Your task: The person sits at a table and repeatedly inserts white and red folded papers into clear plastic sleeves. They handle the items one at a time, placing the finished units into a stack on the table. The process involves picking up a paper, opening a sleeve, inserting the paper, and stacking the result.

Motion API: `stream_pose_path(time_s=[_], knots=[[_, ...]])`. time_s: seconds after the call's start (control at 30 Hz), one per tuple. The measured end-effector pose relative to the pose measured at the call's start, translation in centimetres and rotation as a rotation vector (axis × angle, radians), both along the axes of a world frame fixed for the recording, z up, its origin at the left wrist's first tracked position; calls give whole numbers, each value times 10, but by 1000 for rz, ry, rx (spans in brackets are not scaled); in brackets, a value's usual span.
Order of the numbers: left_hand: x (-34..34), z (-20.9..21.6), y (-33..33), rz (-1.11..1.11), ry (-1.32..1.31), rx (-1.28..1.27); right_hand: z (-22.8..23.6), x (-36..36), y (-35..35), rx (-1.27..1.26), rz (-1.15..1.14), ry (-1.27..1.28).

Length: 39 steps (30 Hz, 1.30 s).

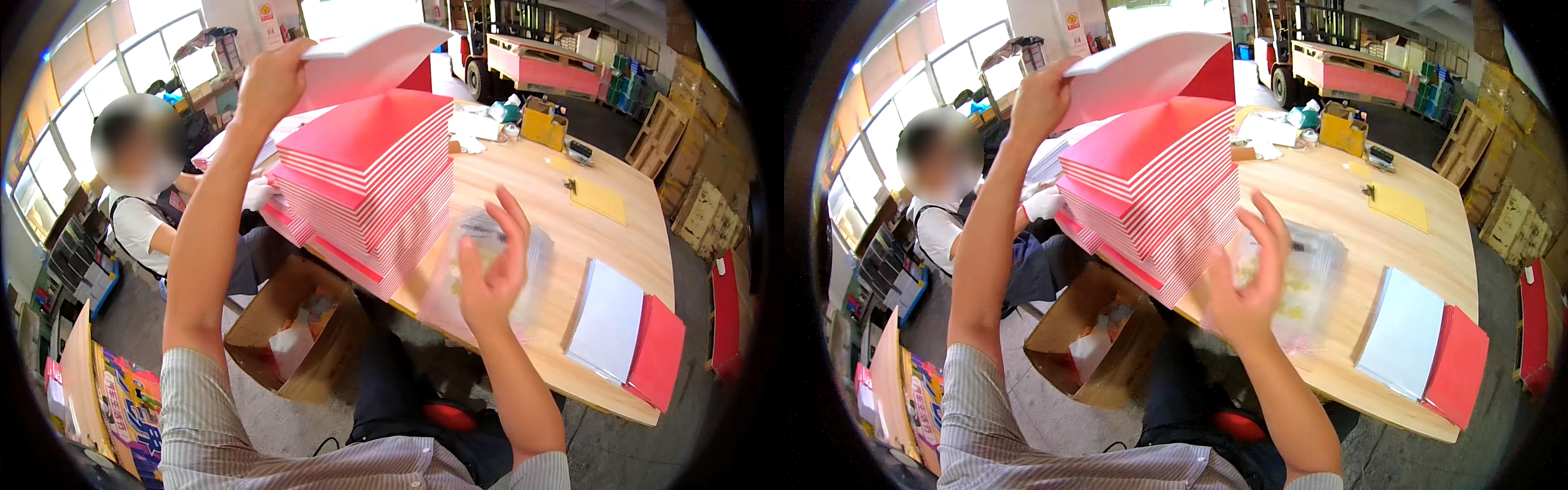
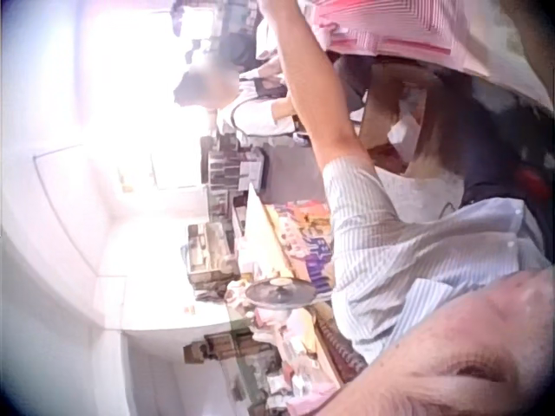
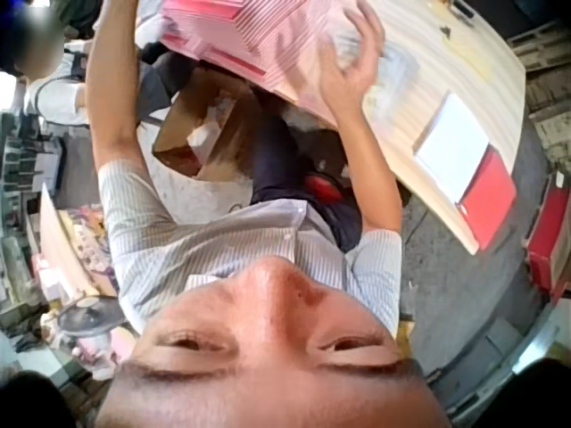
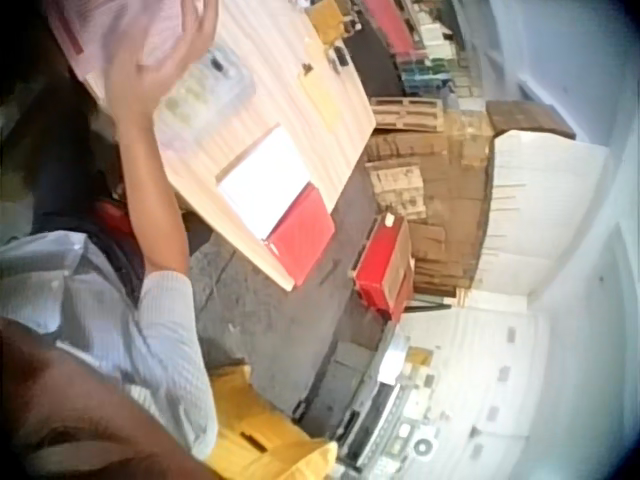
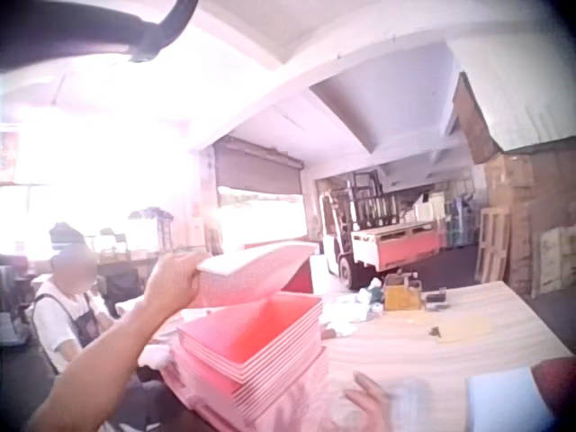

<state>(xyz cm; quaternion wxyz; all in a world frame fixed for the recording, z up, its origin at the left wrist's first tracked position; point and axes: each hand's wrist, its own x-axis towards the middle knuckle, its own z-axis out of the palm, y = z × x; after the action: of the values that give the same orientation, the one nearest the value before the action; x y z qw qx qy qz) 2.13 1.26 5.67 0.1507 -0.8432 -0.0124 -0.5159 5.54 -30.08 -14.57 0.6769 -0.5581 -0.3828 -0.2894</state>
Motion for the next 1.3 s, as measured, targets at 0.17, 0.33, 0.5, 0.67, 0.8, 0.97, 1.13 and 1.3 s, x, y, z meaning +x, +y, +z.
stream_pose_path(time_s=[0.17, 0.33, 0.5, 0.67, 0.8, 0.97, 1.13, 1.3], knots=[[-25, 44, -41, -302, -72, -308, -13, 37, -85, 26, -11, 115], [-49, 32, -47, -741, 107, -699, 21, 62, -152, -6, 365, 158], [-32, -78, -174, -894, 245, -789, -20, 40, -247, 105, 470, 637], [-2, -170, -201, -956, 442, -1028, -57, 36, -258, 106, 271, 694], [31, -238, -202, -918, 690, -1272, -96, 58, -265, -43, 231, 720], [65, -316, -180, -823, 770, -1306, -149, 65, -247, -219, 115, 816], [72, -339, -175, -789, 827, -1443, -173, 67, -243, -228, 153, 864], [74, -361, -168, -791, 913, -1508, -186, 64, -243, -234, 192, 928]])
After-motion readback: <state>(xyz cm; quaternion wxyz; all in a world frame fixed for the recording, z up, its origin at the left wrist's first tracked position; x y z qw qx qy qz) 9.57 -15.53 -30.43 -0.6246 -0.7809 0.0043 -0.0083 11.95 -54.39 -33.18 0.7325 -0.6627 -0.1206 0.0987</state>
